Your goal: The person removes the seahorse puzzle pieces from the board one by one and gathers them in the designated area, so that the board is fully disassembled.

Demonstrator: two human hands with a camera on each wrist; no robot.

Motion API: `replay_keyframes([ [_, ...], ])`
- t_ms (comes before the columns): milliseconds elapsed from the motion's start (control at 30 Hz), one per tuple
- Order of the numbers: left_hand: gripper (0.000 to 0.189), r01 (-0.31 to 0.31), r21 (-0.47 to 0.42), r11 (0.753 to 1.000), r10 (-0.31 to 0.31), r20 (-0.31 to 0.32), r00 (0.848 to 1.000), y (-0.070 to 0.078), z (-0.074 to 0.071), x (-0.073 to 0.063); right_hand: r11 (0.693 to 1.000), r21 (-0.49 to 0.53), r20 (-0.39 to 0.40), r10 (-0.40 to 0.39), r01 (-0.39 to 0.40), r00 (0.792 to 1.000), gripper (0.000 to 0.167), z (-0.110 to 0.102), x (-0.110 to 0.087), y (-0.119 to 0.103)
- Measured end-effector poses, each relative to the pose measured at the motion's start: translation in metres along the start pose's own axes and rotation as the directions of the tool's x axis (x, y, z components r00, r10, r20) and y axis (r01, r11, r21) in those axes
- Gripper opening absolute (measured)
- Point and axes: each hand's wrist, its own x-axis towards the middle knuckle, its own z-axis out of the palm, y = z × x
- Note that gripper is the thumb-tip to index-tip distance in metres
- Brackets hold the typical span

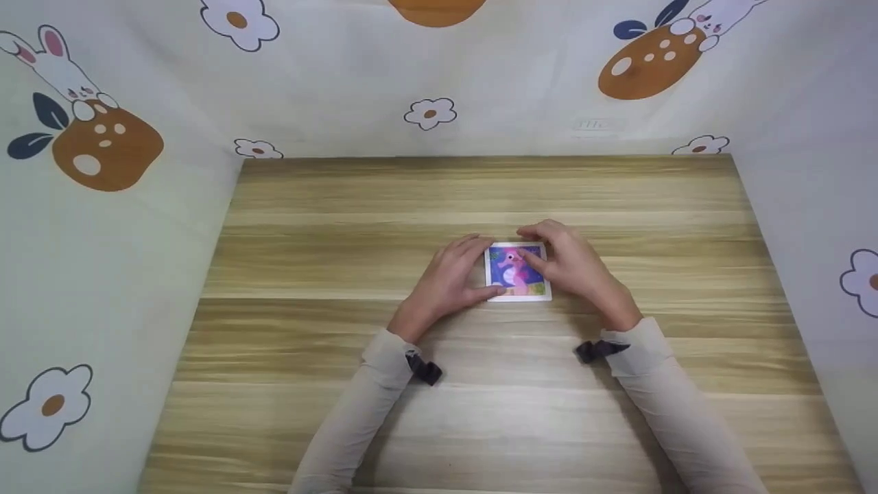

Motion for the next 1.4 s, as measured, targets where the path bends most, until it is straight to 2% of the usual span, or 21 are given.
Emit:
replay_keyframes([
  [400,0.092,-0.007,-0.053,0.999,0.005,-0.031,1.0,-0.012,-0.003,-0.001,0.997,-0.051,0.045,-0.053,0.055,0.998,0.028,0.016,0.017,-0.014],
  [667,0.09,0.017,-0.052,0.999,-0.02,-0.041,0.999,-0.023,-0.011,-0.005,0.997,-0.066,0.081,-0.034,0.039,0.996,0.03,0.028,0.031,-0.022],
  [933,0.089,0.004,-0.042,0.999,-0.006,-0.054,0.999,-0.032,-0.017,-0.007,0.994,-0.088,0.109,-0.058,0.068,0.992,0.03,0.037,0.045,-0.028],
  [1400,0.072,0.049,-0.134,0.99,-0.065,-0.12,0.991,-0.036,-0.011,-0.008,0.996,-0.077,0.149,-0.034,0.046,0.988,0.03,0.039,0.054,-0.029],
])
